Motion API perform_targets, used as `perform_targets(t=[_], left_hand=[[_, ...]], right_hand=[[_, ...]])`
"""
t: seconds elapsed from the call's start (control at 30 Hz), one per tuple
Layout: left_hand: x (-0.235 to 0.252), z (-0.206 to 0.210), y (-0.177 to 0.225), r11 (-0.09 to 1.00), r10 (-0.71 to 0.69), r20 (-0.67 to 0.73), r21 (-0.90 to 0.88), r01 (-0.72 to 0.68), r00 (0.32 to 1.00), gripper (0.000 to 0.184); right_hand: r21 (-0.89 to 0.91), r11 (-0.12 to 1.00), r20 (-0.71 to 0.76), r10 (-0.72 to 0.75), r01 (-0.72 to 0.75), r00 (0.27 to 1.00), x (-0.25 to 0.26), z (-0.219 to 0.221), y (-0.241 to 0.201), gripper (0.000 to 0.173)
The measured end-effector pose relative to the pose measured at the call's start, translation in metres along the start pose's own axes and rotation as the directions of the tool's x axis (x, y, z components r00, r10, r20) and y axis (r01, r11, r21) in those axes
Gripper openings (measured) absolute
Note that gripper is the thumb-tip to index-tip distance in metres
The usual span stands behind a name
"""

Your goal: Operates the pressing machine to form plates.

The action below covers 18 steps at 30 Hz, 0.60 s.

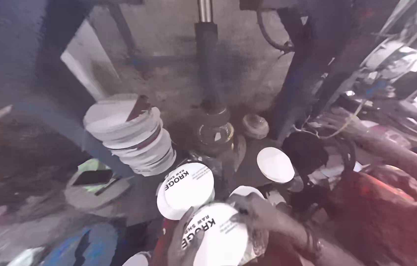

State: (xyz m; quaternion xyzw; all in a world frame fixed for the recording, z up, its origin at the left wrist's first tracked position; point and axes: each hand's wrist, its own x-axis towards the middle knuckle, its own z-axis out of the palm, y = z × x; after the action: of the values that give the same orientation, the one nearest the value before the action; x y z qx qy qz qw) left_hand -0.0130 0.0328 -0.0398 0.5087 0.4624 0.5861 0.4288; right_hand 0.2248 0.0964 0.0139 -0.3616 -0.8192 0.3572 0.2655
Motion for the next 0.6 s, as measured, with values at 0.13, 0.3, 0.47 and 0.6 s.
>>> perform_targets(t=[0.13,0.3,0.47,0.6], left_hand=[[0.002,0.009,0.005,0.979,-0.037,-0.023,-0.199,0.031,0.999,0.095],[-0.011,0.013,0.018,0.972,-0.144,0.063,-0.181,0.153,0.988,0.068],[-0.026,-0.004,0.005,0.969,-0.142,0.142,-0.181,0.167,0.98,0.063],[-0.033,-0.011,0.003,0.937,-0.228,0.12,-0.241,0.251,0.966,0.056]], right_hand=[[0.304,0.917,-0.121,0.307,-0.259,0.944,0.049,-0.063,0.027,0.038],[0.264,0.881,-0.44,0.473,-0.393,0.764,0.135,-0.108,0.078,0.04],[0.247,0.884,-0.495,0.467,-0.397,0.732,0.173,-0.109,0.09,0.042],[0.094,0.869,-0.532,0.457,-0.486,0.713,0.177,-0.107,0.079,0.068]])
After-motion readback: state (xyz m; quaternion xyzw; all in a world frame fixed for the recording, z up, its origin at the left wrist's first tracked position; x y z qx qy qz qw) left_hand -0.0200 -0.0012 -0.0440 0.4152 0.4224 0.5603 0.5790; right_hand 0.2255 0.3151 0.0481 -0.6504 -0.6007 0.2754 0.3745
